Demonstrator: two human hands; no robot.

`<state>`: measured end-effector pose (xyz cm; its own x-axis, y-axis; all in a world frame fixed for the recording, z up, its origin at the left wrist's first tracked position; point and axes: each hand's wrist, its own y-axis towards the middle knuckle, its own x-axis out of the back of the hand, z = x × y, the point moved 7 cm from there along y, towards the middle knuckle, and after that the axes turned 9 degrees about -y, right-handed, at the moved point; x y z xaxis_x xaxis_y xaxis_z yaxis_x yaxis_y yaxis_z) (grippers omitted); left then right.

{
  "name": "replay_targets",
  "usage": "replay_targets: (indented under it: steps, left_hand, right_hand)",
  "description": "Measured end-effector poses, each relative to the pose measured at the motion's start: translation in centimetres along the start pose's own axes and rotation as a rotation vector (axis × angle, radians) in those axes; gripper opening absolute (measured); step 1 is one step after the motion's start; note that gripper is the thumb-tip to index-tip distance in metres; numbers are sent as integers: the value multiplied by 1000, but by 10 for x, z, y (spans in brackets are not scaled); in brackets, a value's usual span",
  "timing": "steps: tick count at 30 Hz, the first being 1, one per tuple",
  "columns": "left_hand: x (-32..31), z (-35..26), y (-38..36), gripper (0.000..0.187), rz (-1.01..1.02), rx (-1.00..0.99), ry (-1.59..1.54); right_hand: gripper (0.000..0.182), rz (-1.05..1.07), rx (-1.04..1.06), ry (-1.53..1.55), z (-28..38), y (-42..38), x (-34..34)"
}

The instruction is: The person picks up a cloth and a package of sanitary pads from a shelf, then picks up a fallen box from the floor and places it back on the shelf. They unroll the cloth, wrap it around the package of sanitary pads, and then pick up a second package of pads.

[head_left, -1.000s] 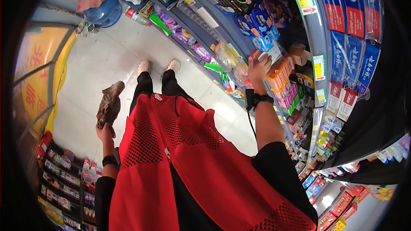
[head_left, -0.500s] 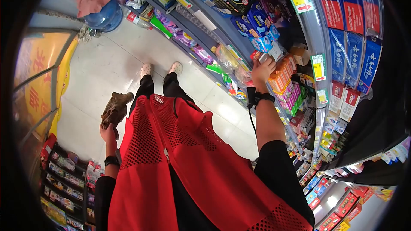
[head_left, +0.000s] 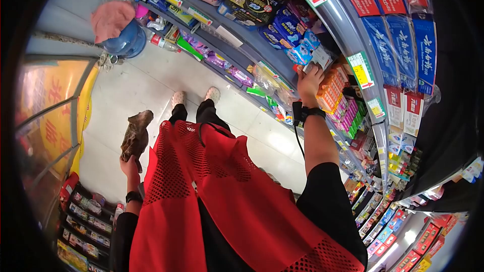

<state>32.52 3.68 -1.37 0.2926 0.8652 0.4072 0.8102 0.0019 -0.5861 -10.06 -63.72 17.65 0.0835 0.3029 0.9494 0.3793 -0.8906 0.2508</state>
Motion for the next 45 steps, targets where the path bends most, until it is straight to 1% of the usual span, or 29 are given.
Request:
replay_targets:
  steps: [5,6,8,9,11,12,14,15,17,19,21,23,24,25,26,27,29,30,31,32,35,36,39,40,43,44,45]
  left_hand:
    - [-6,-13,14,48,26,-29,-1]
    - [-6,-14,18,47,12,-57,-25]
    - [-8,-15,31,46,61,-54,-44]
    - [-12,-26,32,45,85,-54,-52]
    - [-23,-49,34,44,174,-65,-84]
    - [-31,-70,27,43,219,-70,-99]
    - [-55,-117,8,43,436,-68,-128]
    - [-66,-144,-5,43,545,-66,-138]
    - [-89,-206,-42,43,765,-148,23]
    - [-111,-275,-93,45,972,-214,196]
    - [-126,-337,-152,49,1151,-253,386]
    - [-139,-393,-200,53,1283,-599,491]
    - [-141,-412,-220,55,1342,-776,545]
    - [-141,-427,-234,57,1369,-817,490]
    - [-139,-446,-244,59,1398,-875,444]
    - [-138,-457,-249,61,1432,-918,390]
    - [-139,-466,-242,63,1378,-934,356]
    - [-139,-470,-239,63,1337,-958,350]
    - [-140,-473,-235,63,1295,-981,345]
    - [-144,-478,-237,61,1256,-1089,351]
    - [-161,-479,-229,59,1236,-898,272]
    - [-165,-484,-234,56,1211,-931,186]
    - [-179,-486,-239,53,1150,-1020,137]
    - [-177,-493,-251,44,1067,-1163,265]
    - [-187,-493,-268,35,993,-1322,602]
    - [-188,-493,-274,33,1000,-1358,538]
    - [-190,-490,-280,31,1011,-1398,471]
  right_hand:
    - [80,109,30,12,8,1,24]
    - [84,123,2,-9,11,0,35]
    - [83,78,-3,-11,18,-4,57]
    - [82,55,-6,-11,21,-7,66]
    - [74,30,0,28,26,-15,73]
    - [71,20,3,45,28,-18,75]
    - [64,-18,-8,111,40,-25,86]
    - [65,36,-6,219,52,-29,84]
    - [67,143,6,427,82,-35,82]
    - [72,369,147,790,152,-41,104]
    - [76,326,548,805,230,-49,145]
    - [77,382,744,887,289,-57,196]
    - [72,460,839,1016,311,-59,224]
    - [67,539,933,1143,325,-64,244]
    - [51,539,880,1056,327,-73,240]
    - [47,496,821,1013,320,-72,239]
    - [39,420,695,925,301,-70,237]
    - [34,227,635,935,290,-68,246]
    - [34,181,571,904,282,-68,248]
    - [35,134,508,872,272,-67,254]
    - [31,41,354,732,242,-66,262]
    - [30,51,312,736,232,-65,265]
    - [27,94,195,829,202,-65,271]
    - [27,108,157,871,193,-66,271]
    - [26,137,91,1029,170,-71,277]
    - [25,167,66,1043,164,-73,280]
    - [24,131,80,1023,159,-75,282]
